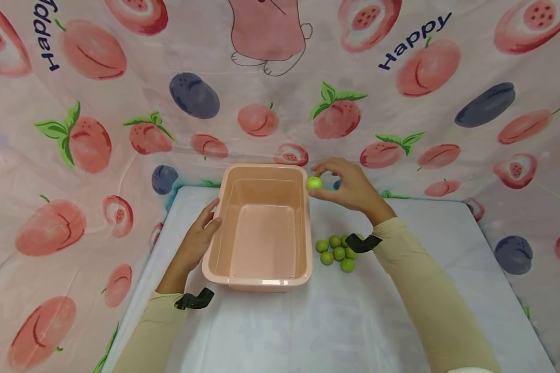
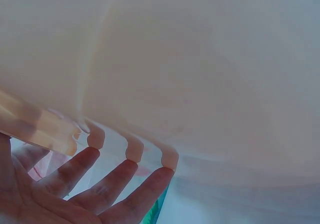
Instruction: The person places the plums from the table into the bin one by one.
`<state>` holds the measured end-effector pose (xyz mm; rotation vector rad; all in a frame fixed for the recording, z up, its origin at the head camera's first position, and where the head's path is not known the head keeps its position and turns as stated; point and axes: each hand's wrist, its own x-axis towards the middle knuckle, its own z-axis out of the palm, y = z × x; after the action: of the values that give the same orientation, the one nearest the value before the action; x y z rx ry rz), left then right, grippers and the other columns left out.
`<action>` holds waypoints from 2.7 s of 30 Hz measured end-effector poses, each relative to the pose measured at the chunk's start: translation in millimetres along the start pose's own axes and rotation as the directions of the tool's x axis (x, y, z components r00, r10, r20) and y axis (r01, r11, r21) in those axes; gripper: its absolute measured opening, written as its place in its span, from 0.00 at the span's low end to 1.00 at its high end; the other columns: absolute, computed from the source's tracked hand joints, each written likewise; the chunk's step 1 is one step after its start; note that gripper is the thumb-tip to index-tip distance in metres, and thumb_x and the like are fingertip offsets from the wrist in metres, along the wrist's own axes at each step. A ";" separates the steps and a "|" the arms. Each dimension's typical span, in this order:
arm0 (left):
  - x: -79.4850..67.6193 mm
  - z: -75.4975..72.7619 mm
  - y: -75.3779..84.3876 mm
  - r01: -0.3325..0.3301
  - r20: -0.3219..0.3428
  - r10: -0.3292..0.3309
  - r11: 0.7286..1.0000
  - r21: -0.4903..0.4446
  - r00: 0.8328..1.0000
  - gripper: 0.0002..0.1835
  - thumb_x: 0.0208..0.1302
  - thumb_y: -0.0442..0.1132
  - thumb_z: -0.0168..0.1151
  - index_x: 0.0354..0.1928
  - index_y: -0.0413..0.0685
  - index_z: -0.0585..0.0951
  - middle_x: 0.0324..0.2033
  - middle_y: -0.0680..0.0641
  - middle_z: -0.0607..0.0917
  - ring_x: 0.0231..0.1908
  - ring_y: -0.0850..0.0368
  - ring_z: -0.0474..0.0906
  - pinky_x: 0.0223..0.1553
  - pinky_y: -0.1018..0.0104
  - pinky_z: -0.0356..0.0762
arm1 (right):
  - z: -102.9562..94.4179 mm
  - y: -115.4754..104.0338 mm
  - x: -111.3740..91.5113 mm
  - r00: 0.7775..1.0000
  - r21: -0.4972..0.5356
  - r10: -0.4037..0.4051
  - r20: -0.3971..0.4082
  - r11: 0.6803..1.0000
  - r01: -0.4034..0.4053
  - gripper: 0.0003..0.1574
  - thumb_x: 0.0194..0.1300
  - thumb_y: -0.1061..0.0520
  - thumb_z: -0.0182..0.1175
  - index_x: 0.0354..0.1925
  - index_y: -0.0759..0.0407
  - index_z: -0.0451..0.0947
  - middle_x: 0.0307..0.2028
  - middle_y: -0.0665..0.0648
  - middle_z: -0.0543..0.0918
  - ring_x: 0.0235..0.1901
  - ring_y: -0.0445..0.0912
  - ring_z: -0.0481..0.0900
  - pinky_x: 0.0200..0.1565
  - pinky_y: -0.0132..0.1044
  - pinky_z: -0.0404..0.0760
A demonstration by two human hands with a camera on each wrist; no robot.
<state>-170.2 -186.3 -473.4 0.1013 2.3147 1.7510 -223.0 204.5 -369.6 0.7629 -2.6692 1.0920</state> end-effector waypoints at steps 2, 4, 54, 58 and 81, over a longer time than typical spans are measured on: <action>-0.1 0.1 -0.1 0.000 -0.003 0.000 1.000 0.001 1.000 0.31 0.80 0.54 0.47 0.80 0.75 0.53 0.74 0.37 0.64 0.66 0.36 0.73 0.63 0.41 0.76 | 0.0 -3.2 2.8 1.000 0.004 -0.009 -0.001 1.000 0.009 0.23 0.53 0.43 0.79 0.44 0.49 0.83 0.55 0.52 0.85 0.60 0.48 0.77 0.57 0.55 0.79; -0.1 0.2 -0.1 0.001 -0.004 -0.001 1.000 0.003 1.000 0.31 0.80 0.54 0.47 0.80 0.75 0.53 0.75 0.37 0.64 0.66 0.36 0.73 0.63 0.41 0.75 | 0.1 -6.3 5.2 1.000 0.007 -0.015 -0.002 1.000 0.015 0.23 0.53 0.43 0.79 0.43 0.49 0.83 0.55 0.52 0.84 0.59 0.48 0.77 0.57 0.55 0.79; 0.3 0.1 0.3 -0.017 0.015 0.018 0.998 -0.063 1.000 0.31 0.81 0.52 0.48 0.81 0.72 0.54 0.73 0.37 0.65 0.67 0.33 0.72 0.60 0.44 0.78 | 35.3 -72.7 60.6 0.986 0.117 -0.168 0.020 0.979 0.165 0.20 0.53 0.40 0.77 0.40 0.46 0.84 0.55 0.48 0.84 0.58 0.43 0.77 0.58 0.44 0.80; 0.3 0.1 0.1 -0.014 0.015 0.015 0.998 -0.060 1.000 0.31 0.81 0.52 0.48 0.81 0.73 0.54 0.73 0.36 0.65 0.67 0.32 0.71 0.61 0.42 0.78 | 36.5 -73.5 61.2 0.986 0.114 -0.168 0.024 0.980 0.164 0.21 0.53 0.40 0.77 0.40 0.47 0.84 0.55 0.48 0.84 0.58 0.43 0.77 0.58 0.44 0.79; -0.7 1.3 0.7 -0.020 0.012 0.020 0.998 -0.056 1.000 0.31 0.81 0.53 0.48 0.80 0.73 0.54 0.74 0.36 0.64 0.67 0.32 0.72 0.61 0.40 0.77 | 37.0 -71.8 61.2 0.984 0.085 -0.173 0.032 0.982 0.170 0.21 0.54 0.40 0.77 0.42 0.46 0.84 0.54 0.50 0.85 0.59 0.43 0.77 0.59 0.43 0.79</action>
<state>-169.3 -185.0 -473.0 0.1255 2.2621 1.8175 -237.1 111.3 -332.4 1.0185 -2.5465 1.1588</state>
